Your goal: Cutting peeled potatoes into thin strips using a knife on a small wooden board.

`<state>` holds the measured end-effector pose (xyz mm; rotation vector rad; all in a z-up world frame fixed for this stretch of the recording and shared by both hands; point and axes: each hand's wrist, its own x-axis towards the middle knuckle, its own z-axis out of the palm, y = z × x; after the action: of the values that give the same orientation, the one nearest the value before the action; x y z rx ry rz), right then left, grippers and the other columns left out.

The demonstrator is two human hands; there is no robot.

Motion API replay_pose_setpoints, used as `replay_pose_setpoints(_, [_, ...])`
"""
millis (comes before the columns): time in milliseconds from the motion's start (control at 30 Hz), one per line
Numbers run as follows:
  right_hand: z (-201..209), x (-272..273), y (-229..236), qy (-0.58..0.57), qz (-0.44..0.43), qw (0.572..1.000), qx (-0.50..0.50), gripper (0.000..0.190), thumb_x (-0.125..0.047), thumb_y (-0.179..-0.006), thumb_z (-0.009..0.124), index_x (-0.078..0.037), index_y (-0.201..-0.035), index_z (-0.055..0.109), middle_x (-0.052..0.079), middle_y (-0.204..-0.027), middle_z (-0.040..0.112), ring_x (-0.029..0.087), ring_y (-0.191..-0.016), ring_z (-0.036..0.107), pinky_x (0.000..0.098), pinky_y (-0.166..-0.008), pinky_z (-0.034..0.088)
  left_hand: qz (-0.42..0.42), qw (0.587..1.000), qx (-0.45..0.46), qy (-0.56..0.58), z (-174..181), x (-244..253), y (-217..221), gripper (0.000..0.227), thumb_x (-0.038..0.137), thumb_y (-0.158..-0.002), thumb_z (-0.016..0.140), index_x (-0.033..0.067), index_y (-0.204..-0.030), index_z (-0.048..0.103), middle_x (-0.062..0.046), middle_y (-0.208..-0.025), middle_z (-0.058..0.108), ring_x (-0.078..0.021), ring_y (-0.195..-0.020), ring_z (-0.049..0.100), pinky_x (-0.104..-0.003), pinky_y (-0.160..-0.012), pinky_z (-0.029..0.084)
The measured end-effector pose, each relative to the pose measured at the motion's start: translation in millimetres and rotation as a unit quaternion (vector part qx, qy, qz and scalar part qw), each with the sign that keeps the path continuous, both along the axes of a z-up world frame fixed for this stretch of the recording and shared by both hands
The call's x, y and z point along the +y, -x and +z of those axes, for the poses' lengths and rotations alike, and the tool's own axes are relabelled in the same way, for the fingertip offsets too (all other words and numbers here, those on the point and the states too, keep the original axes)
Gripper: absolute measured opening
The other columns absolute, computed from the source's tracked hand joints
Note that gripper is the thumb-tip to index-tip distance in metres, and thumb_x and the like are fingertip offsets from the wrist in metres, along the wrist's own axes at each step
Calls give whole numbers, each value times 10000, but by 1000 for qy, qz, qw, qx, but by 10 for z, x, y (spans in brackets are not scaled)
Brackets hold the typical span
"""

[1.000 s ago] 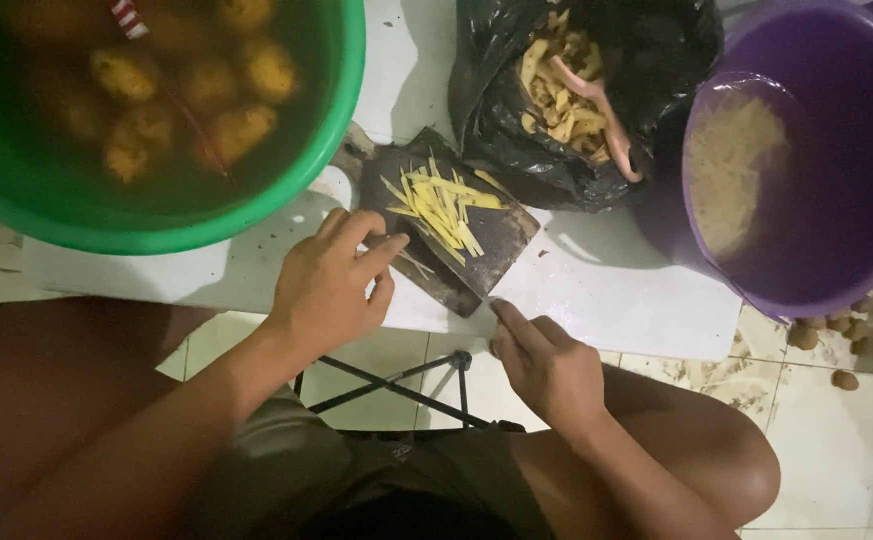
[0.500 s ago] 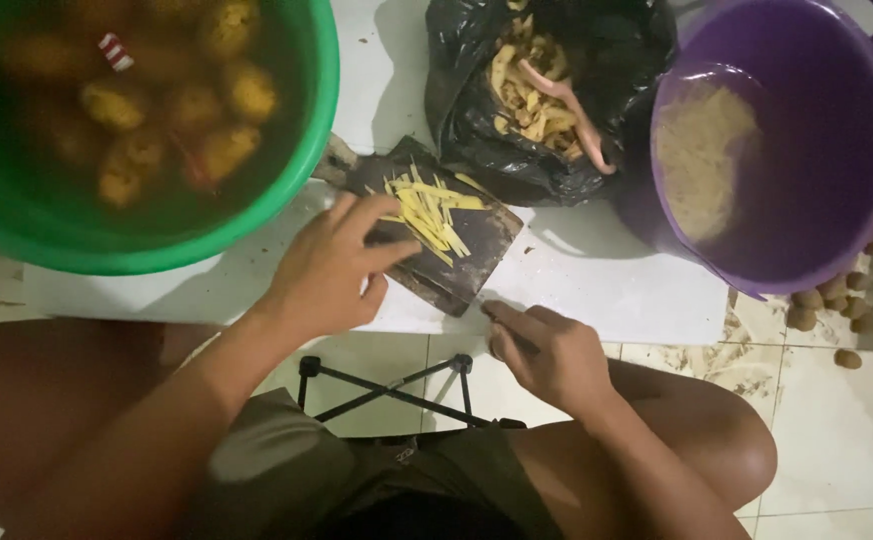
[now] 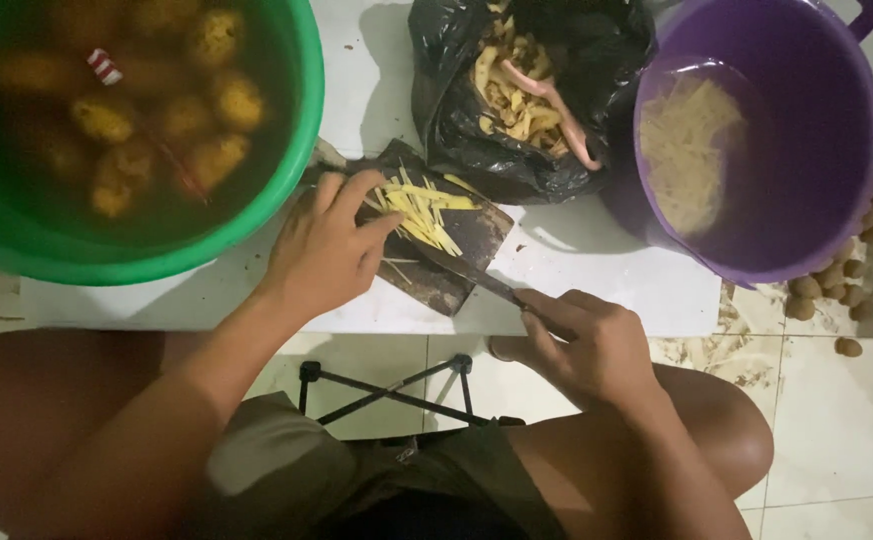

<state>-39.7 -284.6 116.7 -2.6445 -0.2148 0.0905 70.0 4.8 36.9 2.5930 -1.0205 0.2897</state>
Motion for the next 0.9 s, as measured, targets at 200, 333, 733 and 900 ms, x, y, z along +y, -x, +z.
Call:
replay_pose_setpoints(200, [-160, -76, 17, -55, 43, 996, 48, 269, -301, -890, 680, -139, -1046, 828, 146, -637, 754, 243, -392, 655, 316, -359, 493, 1, 998, -45, -39, -157, -65, -12, 184, 176, -921, 746, 234, -1088, 797, -104, -1289, 552, -316, -1089, 560, -385, -672, 520])
replay_pose_setpoints(333, [-234, -16, 45, -43, 39, 995, 83, 276, -305, -881, 701, -192, -1099, 828, 138, -674, 767, 280, -440, 674, 353, -416, 509, -3, 998, -55, -14, -223, -77, -58, 96, 171, -905, 780, 205, -989, 810, -98, -1261, 563, -314, -1086, 557, -387, -689, 525])
replay_pose_setpoints(733, [-109, 36, -26, -42, -24, 989, 136, 287, -286, -901, 664, -197, -1129, 815, 125, -657, 762, 238, -404, 633, 335, -412, 473, -5, 986, 28, 166, 8, -90, -24, 76, 175, -953, 780, 116, -905, 775, -75, -1134, 608, -333, -1052, 607, -409, -771, 544])
replay_pose_setpoints(900, [-207, -40, -31, -59, -25, 991, 121, 303, -278, -929, 643, -145, -1150, 802, 151, -675, 767, 255, -420, 651, 330, -407, 480, 74, 944, 164, 275, -72, -97, -46, 92, 171, -1006, 714, 159, -961, 794, 8, -963, 679, -239, -903, 678, -344, -756, 557])
